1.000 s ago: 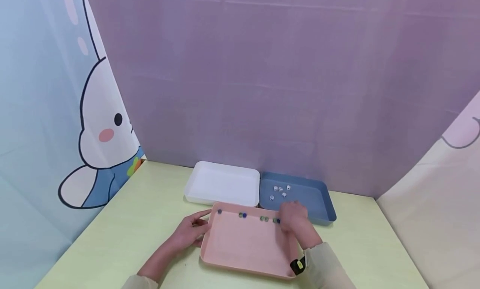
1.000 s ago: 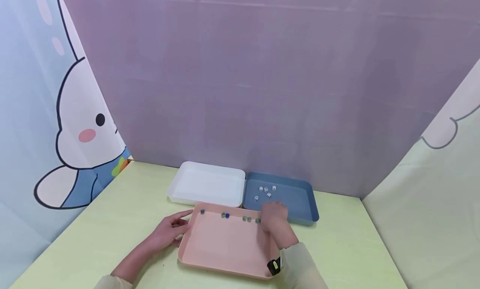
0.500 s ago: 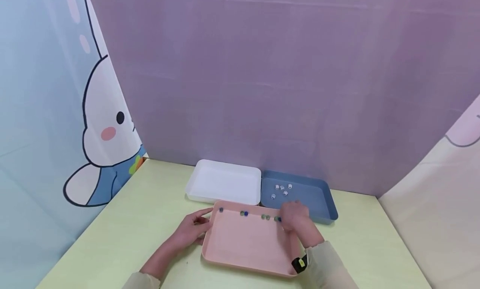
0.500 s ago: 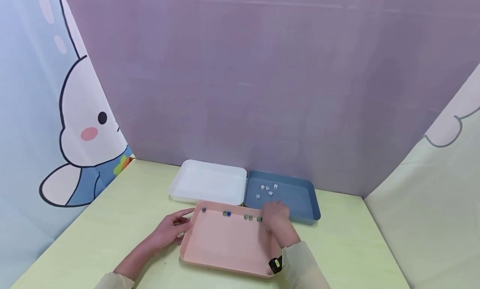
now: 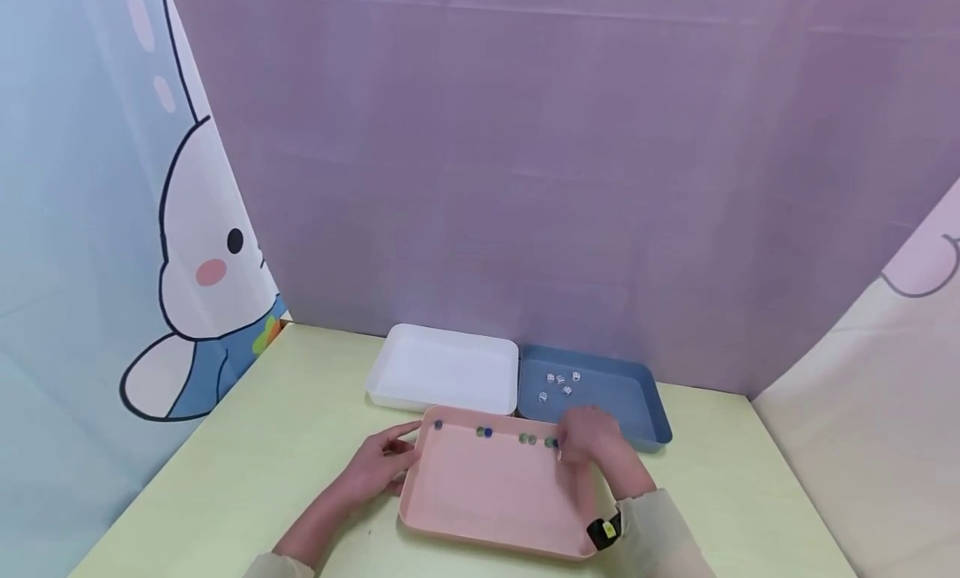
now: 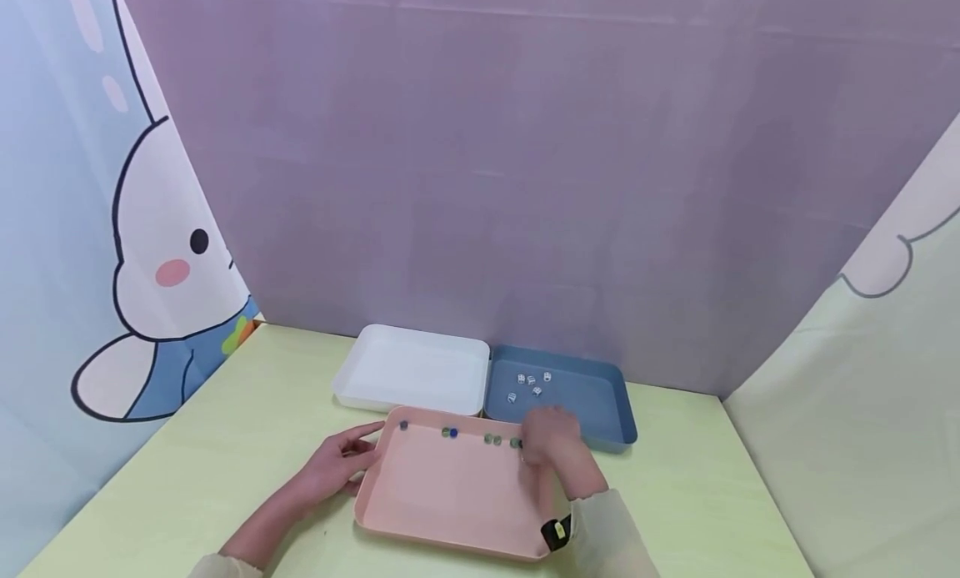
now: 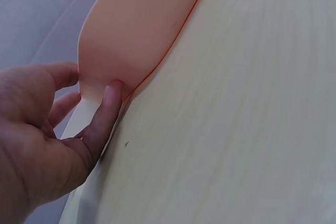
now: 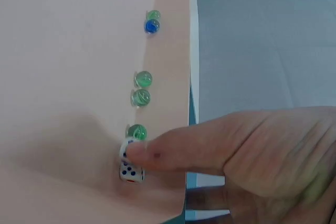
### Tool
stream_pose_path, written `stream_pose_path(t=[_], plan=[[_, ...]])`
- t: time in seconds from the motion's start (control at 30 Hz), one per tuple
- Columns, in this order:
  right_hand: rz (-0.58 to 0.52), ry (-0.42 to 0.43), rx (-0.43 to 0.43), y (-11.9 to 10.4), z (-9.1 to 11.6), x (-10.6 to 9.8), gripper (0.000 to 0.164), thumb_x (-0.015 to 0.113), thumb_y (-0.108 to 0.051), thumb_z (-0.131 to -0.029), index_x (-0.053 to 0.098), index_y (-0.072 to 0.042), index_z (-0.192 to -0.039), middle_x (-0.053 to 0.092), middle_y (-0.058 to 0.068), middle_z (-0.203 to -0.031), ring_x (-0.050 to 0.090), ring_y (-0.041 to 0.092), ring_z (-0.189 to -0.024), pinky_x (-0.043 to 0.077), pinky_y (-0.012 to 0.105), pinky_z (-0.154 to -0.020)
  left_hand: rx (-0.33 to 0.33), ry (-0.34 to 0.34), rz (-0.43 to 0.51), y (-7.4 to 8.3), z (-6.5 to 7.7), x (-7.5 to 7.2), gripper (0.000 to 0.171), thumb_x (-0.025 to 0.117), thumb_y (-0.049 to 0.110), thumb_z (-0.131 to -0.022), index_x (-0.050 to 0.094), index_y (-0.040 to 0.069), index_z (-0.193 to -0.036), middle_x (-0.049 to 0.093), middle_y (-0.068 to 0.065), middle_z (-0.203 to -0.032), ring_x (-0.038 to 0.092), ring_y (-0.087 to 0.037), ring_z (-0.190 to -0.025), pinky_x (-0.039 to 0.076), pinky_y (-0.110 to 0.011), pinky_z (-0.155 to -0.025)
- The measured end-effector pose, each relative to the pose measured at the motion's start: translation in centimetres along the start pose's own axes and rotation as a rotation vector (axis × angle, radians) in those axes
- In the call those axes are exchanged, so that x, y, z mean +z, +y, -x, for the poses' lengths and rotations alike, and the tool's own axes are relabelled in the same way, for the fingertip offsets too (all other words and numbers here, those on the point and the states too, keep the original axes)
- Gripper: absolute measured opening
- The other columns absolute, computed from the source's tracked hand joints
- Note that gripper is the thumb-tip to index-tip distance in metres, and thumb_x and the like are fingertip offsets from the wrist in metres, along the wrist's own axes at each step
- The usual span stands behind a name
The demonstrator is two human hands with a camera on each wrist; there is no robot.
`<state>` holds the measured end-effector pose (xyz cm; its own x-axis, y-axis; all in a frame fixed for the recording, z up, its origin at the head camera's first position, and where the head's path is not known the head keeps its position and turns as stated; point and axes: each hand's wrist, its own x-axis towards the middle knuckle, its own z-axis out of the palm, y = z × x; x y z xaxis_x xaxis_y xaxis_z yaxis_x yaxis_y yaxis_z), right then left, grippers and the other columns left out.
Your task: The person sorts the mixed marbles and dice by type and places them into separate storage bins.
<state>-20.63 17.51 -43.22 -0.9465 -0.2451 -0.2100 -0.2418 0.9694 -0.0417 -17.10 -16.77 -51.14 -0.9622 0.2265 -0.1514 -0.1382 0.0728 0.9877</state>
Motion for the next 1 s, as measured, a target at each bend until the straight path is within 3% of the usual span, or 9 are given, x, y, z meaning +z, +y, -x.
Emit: stream_pose_path(t=[0.23,0.43,0.73,0.87,1.0], plan=[[-0.116,-0.013,-0.032,0.1,0.2,-0.3,0.019,0.080,-0.017,-0.070,0.063,-0.024,-0.063,0.056,-0.012,-0.072,0.049,0.015,-0.071,0.046,0.035,-0.061,0.010,0.002,-0.003,-0.2,0.1,-0.1,0.052,0.064,0.009,-0.094,0.047,0.006,-0.143,0.054,-0.017,-0.105,0.058,-0.026,-0.086,0.058,-0.044,-0.060],[-0.195,0.014,-0.074,0.0,0.3,-0.4,0.010,0.078,-0.013,-0.074,0.070,-0.021,-0.074,0.060,-0.012,-0.077,0.053,0.013,-0.074,0.050,0.034,-0.065,0.013,0.004,-0.005,-0.3,0.1,-0.2,0.052,0.064,0.009,-0.094,0.047,0.006,-0.143,0.054,-0.017,-0.106,0.058,-0.026,-0.087,0.058,-0.044,-0.061],[-0.437,0.042,-0.159,0.9,0.2,-0.3,0.005,0.074,-0.005,-0.079,0.072,-0.010,-0.081,0.065,-0.003,-0.086,0.058,0.019,-0.083,0.051,0.036,-0.068,0.025,-0.030,0.025,-0.4,0.2,-0.1,0.054,0.065,0.009,-0.093,0.046,0.005,-0.143,0.053,-0.018,-0.106,0.058,-0.025,-0.087,0.058,-0.045,-0.064],[-0.492,0.037,-0.138,1.0,-0.3,0.0,0.001,0.073,-0.012,-0.084,0.073,-0.011,-0.084,0.066,-0.002,-0.095,0.059,0.026,-0.098,0.051,0.036,-0.070,0.025,-0.031,0.022,-0.3,0.2,-0.2,0.054,0.066,0.011,-0.093,0.047,0.005,-0.143,0.053,-0.018,-0.105,0.058,-0.025,-0.087,0.058,-0.044,-0.064],[-0.531,0.078,-0.102,1.0,-0.5,0.2,0.006,0.077,-0.015,-0.082,0.071,-0.015,-0.084,0.065,0.001,-0.102,0.058,0.030,-0.105,0.051,0.036,-0.069,0.025,-0.029,0.011,-0.3,0.1,-0.3,0.054,0.065,0.012,-0.094,0.047,0.006,-0.144,0.053,-0.017,-0.106,0.058,-0.025,-0.087,0.058,-0.043,-0.063]])
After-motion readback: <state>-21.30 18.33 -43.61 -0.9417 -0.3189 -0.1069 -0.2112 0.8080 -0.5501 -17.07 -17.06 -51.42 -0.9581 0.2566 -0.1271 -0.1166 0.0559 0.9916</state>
